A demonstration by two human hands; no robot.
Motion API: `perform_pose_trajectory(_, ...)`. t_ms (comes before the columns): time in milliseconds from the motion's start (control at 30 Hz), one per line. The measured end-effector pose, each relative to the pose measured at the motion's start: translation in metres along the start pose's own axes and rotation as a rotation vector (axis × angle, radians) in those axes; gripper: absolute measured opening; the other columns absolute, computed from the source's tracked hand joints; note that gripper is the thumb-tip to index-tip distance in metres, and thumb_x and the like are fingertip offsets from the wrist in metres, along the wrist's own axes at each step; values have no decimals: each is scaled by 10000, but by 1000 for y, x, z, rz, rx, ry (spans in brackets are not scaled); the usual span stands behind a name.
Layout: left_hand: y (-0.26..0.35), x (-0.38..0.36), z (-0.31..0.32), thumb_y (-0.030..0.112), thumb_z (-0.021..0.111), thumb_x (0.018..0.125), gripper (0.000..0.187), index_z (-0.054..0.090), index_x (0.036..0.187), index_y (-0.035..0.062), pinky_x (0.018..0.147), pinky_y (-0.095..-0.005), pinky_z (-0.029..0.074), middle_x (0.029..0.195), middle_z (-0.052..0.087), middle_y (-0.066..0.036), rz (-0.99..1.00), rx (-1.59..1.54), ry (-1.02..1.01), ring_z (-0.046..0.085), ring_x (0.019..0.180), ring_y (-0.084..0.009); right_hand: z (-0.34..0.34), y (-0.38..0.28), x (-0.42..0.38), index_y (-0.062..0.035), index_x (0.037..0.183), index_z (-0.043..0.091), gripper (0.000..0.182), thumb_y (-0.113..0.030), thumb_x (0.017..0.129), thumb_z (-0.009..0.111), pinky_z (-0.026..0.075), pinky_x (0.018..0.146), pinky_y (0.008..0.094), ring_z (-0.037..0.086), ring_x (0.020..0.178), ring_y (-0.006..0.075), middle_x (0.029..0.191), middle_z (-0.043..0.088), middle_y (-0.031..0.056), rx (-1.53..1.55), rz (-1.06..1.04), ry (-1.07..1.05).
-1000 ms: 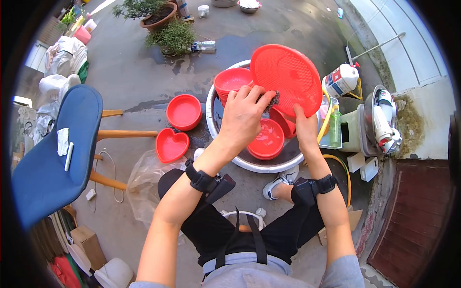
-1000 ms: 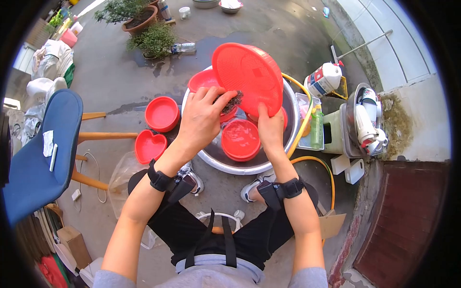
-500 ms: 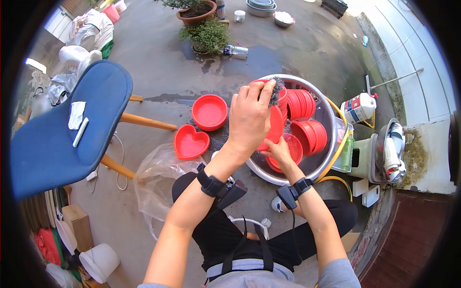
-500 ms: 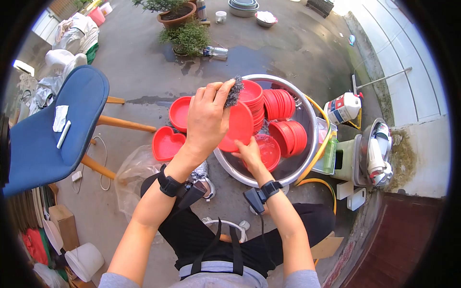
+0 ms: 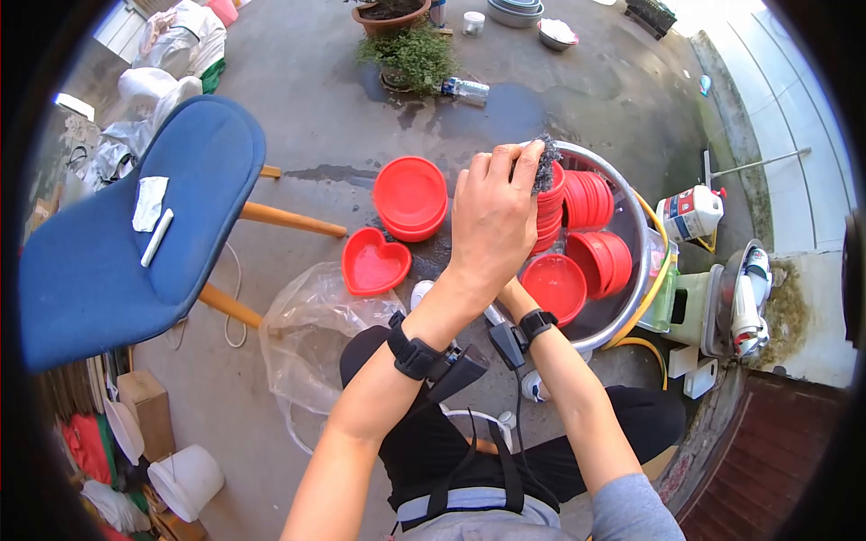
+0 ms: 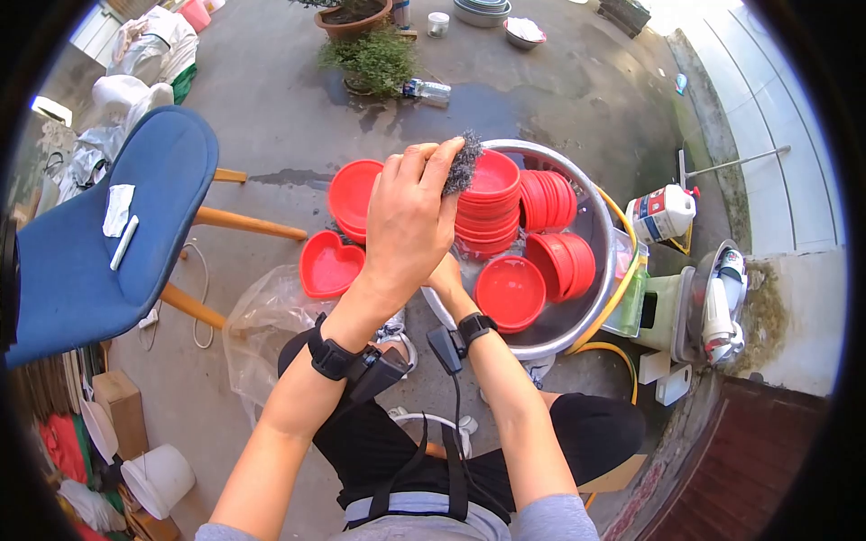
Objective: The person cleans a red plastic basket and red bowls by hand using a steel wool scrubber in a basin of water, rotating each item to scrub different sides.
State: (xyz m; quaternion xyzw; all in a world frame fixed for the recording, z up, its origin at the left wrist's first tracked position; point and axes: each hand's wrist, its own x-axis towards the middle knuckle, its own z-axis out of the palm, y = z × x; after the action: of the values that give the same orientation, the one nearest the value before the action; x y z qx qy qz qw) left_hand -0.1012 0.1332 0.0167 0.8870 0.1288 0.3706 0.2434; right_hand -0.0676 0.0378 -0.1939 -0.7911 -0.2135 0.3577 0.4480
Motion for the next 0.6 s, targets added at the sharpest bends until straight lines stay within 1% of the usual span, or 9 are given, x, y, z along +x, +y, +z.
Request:
perform_pose_trajectory(133, 4, 1, 3, -2, 625, 754, 502, 556, 1247, 61, 847, -415, 448, 1091, 578, -114, 23, -28, -17, 543, 964, -306, -37, 58, -36, -29, 1161, 623, 343, -248, 898, 607, 536, 778, 381, 688, 913, 297, 1038, 690, 191, 171, 389, 156)
perform_pose_trajectory(200, 7, 1, 5, -4, 621, 758, 498, 556, 1248, 58, 847, -415, 448, 1091, 580, -117, 28, -1, -32, 544, 962, -311, -62, 112, -54, -59, 1147, 636, 301, -221, 895, 611, 512, 855, 397, 671, 961, 320, 1053, 689, 178, -149, 293, 262)
perform_pose_trajectory(233, 9, 1, 7, -1, 620, 764, 493, 559, 1249, 63, 847, -414, 450, 1093, 581, -116, 29, 1, -41, 546, 957, -313, -76, 109, -70, -18, 1113, 643, 282, -195, 895, 617, 524, 837, 373, 673, 948, 301, 1105, 672, 165, -322, 282, 290)
perform_pose_trajectory(267, 7, 2, 11, 43, 622, 762, 474, 556, 1231, 42, 823, -409, 452, 1098, 583, -105, 50, 27, -51, 553, 971, -298, -85, 117, -82, -18, 1113, 643, 282, -195, 895, 617, 524, 837, 373, 673, 948, 301, 1105, 672, 165, -322, 305, 307)
perform_pose_trajectory(333, 10, 2, 16, 46, 623, 764, 476, 554, 1235, 40, 818, -415, 452, 1097, 583, -108, 52, 39, -54, 554, 970, -299, -101, 131, -100, -74, 1115, 650, 273, -201, 875, 617, 508, 879, 407, 615, 1082, 320, 1171, 643, 150, -664, 256, 309)
perform_pose_trajectory(400, 15, 2, 20, 48, 624, 765, 477, 553, 1237, 40, 818, -414, 452, 1096, 583, -109, 61, 34, -74, 553, 972, -301, -109, 149, -110, -81, 1120, 650, 306, -187, 833, 643, 473, 944, 419, 567, 1152, 318, 1187, 626, 126, -728, 224, 263)
perform_pose_trajectory(467, 17, 2, 23, 50, 625, 766, 479, 552, 1239, 40, 819, -414, 453, 1095, 583, -109, 72, 47, -92, 553, 973, -302, -111, 179, -113, -92, 1134, 647, 335, -164, 807, 650, 406, 1026, 428, 536, 1187, 314, 1146, 637, 106, -1098, -147, 223)
perform_pose_trajectory(500, 19, 2, 26, 49, 627, 764, 483, 550, 1240, 41, 822, -415, 453, 1094, 583, -110, 81, 35, -99, 552, 974, -303, -110, 182, -114, -106, 1112, 649, 323, -159, 793, 647, 335, 1084, 439, 521, 1208, 298, 1120, 646, 95, -1147, -189, 181)
perform_pose_trajectory(600, 29, 2, 29, -7, 634, 755, 511, 552, 1254, 63, 865, -408, 454, 1103, 582, -123, 54, 20, -119, 548, 977, -315, -108, 180, -112, -109, 1071, 651, 268, -162, 809, 626, 333, 1087, 441, 530, 1195, 286, 1104, 653, 90, -1239, -125, 2)
